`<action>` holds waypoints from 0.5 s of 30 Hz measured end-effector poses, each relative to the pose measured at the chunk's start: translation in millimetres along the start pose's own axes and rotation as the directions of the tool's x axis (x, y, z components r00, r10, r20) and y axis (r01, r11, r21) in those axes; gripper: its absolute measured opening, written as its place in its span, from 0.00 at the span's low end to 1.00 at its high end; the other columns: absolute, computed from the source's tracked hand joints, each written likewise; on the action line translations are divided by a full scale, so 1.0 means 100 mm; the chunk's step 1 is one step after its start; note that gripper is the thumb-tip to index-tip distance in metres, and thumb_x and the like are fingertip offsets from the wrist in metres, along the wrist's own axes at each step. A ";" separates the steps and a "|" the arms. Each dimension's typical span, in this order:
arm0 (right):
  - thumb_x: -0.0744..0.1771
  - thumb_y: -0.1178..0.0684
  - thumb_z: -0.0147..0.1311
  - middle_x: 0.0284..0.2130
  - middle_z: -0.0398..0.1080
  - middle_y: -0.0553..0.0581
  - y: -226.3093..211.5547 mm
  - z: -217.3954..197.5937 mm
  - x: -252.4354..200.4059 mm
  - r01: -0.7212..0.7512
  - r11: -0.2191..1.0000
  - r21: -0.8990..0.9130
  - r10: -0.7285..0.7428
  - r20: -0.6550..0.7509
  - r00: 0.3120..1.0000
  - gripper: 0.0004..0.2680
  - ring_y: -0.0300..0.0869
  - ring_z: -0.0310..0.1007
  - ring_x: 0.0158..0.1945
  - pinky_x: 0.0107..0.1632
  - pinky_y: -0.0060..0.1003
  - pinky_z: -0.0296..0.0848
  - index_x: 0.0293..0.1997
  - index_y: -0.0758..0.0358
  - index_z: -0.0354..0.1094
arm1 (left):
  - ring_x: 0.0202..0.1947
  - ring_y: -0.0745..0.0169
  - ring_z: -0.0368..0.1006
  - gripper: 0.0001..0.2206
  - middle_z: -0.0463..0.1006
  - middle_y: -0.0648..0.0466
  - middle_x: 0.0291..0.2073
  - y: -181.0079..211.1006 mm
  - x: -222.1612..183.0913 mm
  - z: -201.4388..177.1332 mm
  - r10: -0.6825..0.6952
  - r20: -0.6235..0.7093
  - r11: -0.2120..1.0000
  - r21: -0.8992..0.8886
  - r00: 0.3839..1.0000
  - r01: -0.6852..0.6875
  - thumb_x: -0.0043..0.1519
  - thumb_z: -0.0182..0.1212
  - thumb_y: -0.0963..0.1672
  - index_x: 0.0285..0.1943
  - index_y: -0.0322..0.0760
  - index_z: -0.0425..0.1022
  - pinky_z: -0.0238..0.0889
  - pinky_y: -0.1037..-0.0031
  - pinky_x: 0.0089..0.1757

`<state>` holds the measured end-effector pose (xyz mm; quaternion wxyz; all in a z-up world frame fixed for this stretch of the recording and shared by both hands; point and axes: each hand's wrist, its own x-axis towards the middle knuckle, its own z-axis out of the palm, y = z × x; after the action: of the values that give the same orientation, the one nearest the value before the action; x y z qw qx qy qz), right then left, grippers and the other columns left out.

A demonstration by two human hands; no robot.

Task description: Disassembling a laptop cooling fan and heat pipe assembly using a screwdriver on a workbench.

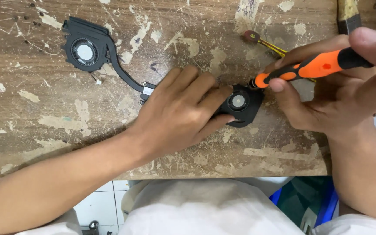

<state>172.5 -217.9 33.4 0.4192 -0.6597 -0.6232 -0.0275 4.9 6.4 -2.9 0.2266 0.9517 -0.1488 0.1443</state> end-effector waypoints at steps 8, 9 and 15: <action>0.74 0.71 0.67 0.39 0.73 0.84 0.08 -0.06 -0.05 -0.006 0.999 0.035 0.003 0.067 0.998 0.32 0.66 0.80 0.43 0.48 0.53 0.76 0.80 0.61 0.38 | 0.46 0.52 0.71 0.20 0.75 0.50 0.47 0.02 -0.01 0.00 -0.016 0.027 0.998 0.058 1.000 0.014 0.68 0.75 0.54 0.60 0.40 0.81 0.67 0.65 0.46; 0.74 0.70 0.66 0.38 0.72 0.83 0.11 -0.06 -0.05 0.031 0.999 0.037 -0.034 0.078 0.996 0.31 0.68 0.82 0.44 0.47 0.55 0.78 0.79 0.63 0.38 | 0.46 0.52 0.72 0.20 0.75 0.49 0.48 0.02 -0.01 0.00 -0.020 0.029 0.997 0.075 0.999 0.018 0.69 0.75 0.54 0.60 0.41 0.81 0.67 0.65 0.47; 0.75 0.71 0.66 0.37 0.70 0.83 0.14 -0.08 -0.02 0.057 0.996 0.066 -0.064 0.106 0.992 0.31 0.70 0.82 0.44 0.48 0.58 0.80 0.81 0.61 0.38 | 0.46 0.53 0.71 0.21 0.75 0.49 0.48 0.03 -0.01 -0.01 -0.038 0.041 0.996 0.085 0.998 0.035 0.69 0.74 0.55 0.61 0.41 0.81 0.67 0.66 0.48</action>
<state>188.1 -222.7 30.3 0.4044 -0.6274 -0.6653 0.0151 3.3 4.4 -1.5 0.1855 0.9658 -0.1299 0.1263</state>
